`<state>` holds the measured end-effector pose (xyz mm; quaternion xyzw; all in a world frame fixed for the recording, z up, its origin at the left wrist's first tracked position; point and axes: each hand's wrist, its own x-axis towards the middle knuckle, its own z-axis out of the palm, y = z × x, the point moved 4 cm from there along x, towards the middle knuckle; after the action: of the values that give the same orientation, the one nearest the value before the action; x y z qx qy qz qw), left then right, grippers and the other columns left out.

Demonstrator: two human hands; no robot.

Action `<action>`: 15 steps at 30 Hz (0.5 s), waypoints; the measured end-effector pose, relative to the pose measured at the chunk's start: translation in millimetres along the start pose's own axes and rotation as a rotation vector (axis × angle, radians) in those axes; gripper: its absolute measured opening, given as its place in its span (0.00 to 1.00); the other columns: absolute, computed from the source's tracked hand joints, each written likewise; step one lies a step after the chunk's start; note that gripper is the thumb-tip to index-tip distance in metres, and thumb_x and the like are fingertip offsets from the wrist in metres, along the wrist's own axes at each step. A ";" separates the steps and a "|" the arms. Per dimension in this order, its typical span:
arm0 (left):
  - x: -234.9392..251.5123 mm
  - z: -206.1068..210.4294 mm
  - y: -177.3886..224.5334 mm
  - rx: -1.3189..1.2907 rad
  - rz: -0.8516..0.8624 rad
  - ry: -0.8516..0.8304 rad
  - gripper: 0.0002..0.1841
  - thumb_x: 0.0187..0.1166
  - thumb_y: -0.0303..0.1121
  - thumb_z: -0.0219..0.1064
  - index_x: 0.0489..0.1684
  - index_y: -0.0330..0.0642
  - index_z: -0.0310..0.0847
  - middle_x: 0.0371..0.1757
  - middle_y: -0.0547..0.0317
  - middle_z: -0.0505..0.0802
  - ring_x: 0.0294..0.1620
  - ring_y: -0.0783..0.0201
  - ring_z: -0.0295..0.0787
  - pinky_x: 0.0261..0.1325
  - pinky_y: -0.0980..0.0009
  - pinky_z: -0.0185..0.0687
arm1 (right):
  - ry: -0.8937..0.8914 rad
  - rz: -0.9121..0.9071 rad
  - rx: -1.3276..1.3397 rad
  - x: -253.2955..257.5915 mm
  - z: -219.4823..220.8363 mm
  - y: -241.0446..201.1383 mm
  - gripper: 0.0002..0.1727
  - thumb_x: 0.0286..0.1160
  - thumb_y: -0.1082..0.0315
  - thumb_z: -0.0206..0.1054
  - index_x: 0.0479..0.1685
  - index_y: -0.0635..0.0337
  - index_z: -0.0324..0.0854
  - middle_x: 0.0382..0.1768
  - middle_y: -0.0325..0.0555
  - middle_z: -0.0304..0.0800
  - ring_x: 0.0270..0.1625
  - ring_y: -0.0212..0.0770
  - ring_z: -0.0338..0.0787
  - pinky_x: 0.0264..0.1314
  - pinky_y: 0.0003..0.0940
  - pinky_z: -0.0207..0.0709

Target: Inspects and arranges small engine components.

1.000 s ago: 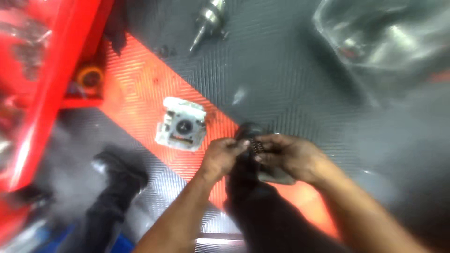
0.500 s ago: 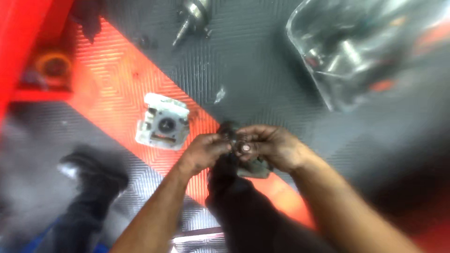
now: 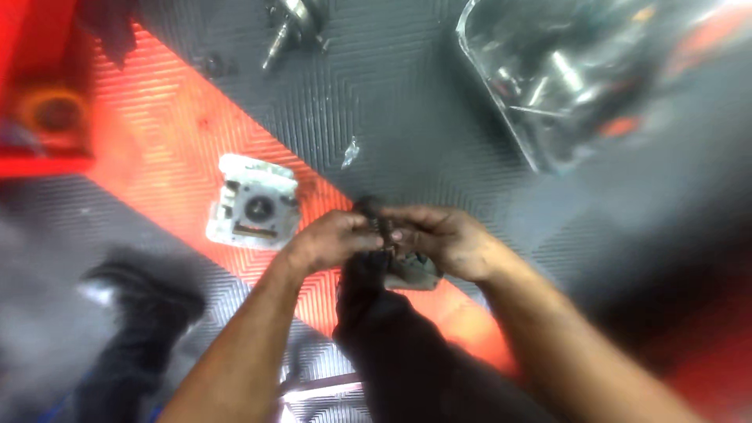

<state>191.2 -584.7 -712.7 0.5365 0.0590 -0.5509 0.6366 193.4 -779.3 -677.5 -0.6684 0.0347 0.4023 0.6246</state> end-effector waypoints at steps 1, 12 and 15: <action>1.3 0.7 0.3 -0.003 0.008 -0.003 0.07 0.81 0.33 0.70 0.40 0.37 0.86 0.21 0.60 0.82 0.12 0.73 0.63 0.16 0.76 0.59 | 0.010 -0.002 0.003 -0.4 -0.6 -0.2 0.19 0.82 0.70 0.64 0.70 0.52 0.87 0.44 0.44 0.96 0.35 0.39 0.93 0.39 0.34 0.91; 6.3 -0.5 7.1 0.292 -0.005 0.027 0.14 0.81 0.42 0.73 0.37 0.39 0.89 0.28 0.58 0.89 0.24 0.66 0.79 0.33 0.64 0.78 | -0.024 0.021 -0.336 -1.9 4.5 -13.9 0.22 0.82 0.71 0.64 0.71 0.40 0.85 0.56 0.33 0.92 0.40 0.32 0.95 0.45 0.35 0.95; 7.4 -0.1 12.9 0.439 -0.047 0.035 0.18 0.82 0.48 0.71 0.35 0.39 0.89 0.31 0.55 0.91 0.34 0.63 0.86 0.43 0.56 0.83 | -0.118 0.033 -0.486 1.4 8.2 -18.1 0.33 0.67 0.70 0.76 0.77 0.40 0.80 0.61 0.33 0.87 0.44 0.29 0.90 0.47 0.35 0.91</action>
<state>204.0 -591.6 -709.8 0.6702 -0.0391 -0.5557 0.4903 200.1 -767.6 -662.9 -0.7736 -0.0887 0.4476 0.4396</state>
